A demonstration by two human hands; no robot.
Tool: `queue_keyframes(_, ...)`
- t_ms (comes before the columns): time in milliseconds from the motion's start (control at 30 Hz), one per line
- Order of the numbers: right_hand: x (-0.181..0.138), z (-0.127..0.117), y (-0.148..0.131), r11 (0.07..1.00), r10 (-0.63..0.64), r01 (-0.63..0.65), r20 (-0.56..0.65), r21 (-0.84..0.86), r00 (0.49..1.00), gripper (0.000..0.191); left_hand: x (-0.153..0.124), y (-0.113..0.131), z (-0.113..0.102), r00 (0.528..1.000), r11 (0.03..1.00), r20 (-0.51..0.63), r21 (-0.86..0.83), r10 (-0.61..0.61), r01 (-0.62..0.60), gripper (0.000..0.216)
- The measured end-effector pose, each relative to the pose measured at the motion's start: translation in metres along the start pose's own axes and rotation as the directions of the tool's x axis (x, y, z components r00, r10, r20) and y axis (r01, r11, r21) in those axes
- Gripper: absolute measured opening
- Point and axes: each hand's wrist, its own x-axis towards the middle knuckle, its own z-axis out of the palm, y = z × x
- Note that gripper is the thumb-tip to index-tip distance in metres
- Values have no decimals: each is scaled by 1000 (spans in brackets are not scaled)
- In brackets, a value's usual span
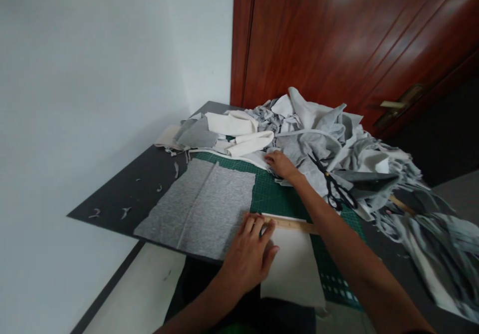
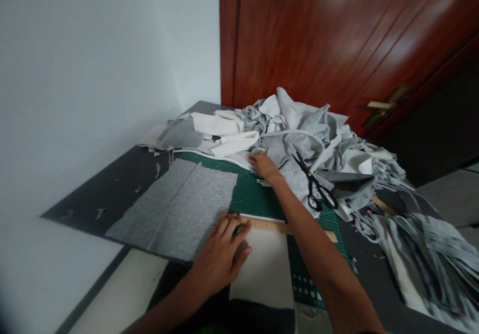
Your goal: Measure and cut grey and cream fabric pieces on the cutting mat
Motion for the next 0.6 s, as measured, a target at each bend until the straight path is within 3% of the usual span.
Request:
queue_keyframes(233, -16, 6, 9, 999, 13, -11, -52, 35, 999, 16, 0, 0, -1, 1000, 1000, -9, 15, 7, -7, 51)
queue_keyframes(400, -28, -4, 7, 994, 33, -20, -120, 105, 992, 12, 1, -3, 1, 998, 998, -53, 45, 35, -33, 49)
queue_keyframes(600, -87, -31, -6, 916, -128, 186, -182, 355, 975, 13, 2, -2, 0, 996, 997, -80, 64, 38, -33, 47)
